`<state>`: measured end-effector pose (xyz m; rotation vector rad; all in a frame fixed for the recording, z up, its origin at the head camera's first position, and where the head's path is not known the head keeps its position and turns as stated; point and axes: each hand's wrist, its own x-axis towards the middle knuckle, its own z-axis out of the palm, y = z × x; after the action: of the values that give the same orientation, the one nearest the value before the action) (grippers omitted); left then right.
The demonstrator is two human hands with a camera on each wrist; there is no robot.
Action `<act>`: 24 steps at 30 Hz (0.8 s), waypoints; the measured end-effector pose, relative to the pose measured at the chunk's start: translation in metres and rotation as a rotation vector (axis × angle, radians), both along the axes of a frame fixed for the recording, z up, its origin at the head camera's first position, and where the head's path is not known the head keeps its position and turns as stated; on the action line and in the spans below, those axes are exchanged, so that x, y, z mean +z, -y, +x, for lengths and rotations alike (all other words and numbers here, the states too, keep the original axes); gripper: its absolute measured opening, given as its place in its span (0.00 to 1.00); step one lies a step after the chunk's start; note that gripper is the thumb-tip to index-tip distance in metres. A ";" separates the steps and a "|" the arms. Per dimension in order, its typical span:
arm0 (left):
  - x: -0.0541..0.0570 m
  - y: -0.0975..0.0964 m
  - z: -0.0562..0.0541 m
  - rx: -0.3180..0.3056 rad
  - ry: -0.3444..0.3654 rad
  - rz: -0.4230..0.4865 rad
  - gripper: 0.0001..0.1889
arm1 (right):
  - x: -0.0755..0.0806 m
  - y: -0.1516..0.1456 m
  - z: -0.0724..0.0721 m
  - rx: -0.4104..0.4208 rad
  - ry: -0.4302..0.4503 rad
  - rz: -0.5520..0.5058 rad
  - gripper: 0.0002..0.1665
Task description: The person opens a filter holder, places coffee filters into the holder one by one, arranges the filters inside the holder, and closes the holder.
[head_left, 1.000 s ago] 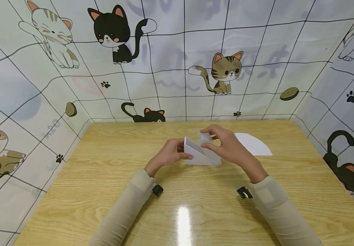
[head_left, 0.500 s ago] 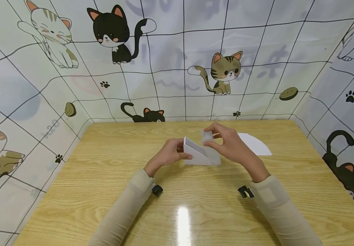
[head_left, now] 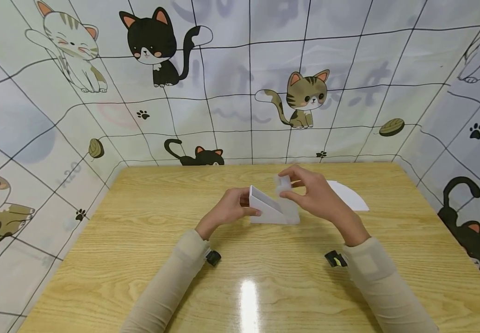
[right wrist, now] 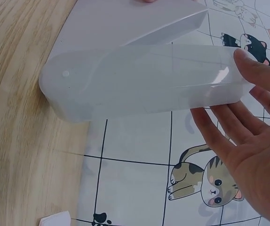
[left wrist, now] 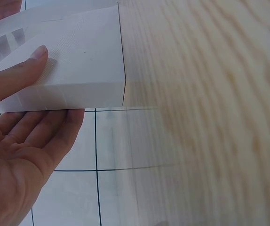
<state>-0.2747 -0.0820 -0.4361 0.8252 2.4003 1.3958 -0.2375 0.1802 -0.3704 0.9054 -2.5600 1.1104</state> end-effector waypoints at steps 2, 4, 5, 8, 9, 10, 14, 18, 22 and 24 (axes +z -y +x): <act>0.000 0.000 0.000 -0.003 -0.002 0.002 0.19 | 0.000 -0.001 0.000 -0.002 0.005 0.004 0.27; 0.000 0.000 0.000 -0.004 -0.004 0.001 0.19 | 0.000 -0.002 0.000 -0.004 0.009 0.011 0.30; 0.000 0.000 0.000 -0.004 -0.005 0.000 0.19 | 0.000 -0.003 0.000 -0.004 0.011 0.014 0.32; 0.000 0.000 0.000 -0.006 -0.004 0.000 0.19 | 0.002 -0.004 0.000 -0.006 0.014 0.027 0.34; 0.000 0.001 0.000 -0.005 -0.004 -0.001 0.19 | 0.002 -0.005 0.000 -0.006 0.013 0.030 0.34; 0.000 0.001 0.000 -0.002 -0.003 -0.002 0.19 | 0.002 -0.005 0.000 -0.007 0.013 0.034 0.34; 0.001 0.002 0.000 0.013 -0.006 -0.009 0.19 | 0.001 -0.006 -0.002 0.001 0.018 0.038 0.34; 0.000 0.001 0.001 0.017 -0.008 -0.012 0.19 | 0.002 -0.008 -0.001 -0.003 0.028 0.037 0.34; 0.000 0.000 0.002 0.016 -0.004 -0.008 0.19 | 0.003 -0.010 0.001 -0.016 0.035 0.044 0.33; 0.000 0.000 0.003 0.018 -0.002 -0.007 0.19 | 0.004 -0.011 0.001 -0.019 0.038 0.047 0.33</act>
<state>-0.2719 -0.0816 -0.4358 0.8049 2.4191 1.3925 -0.2366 0.1917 -0.3667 0.8768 -2.6298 1.0773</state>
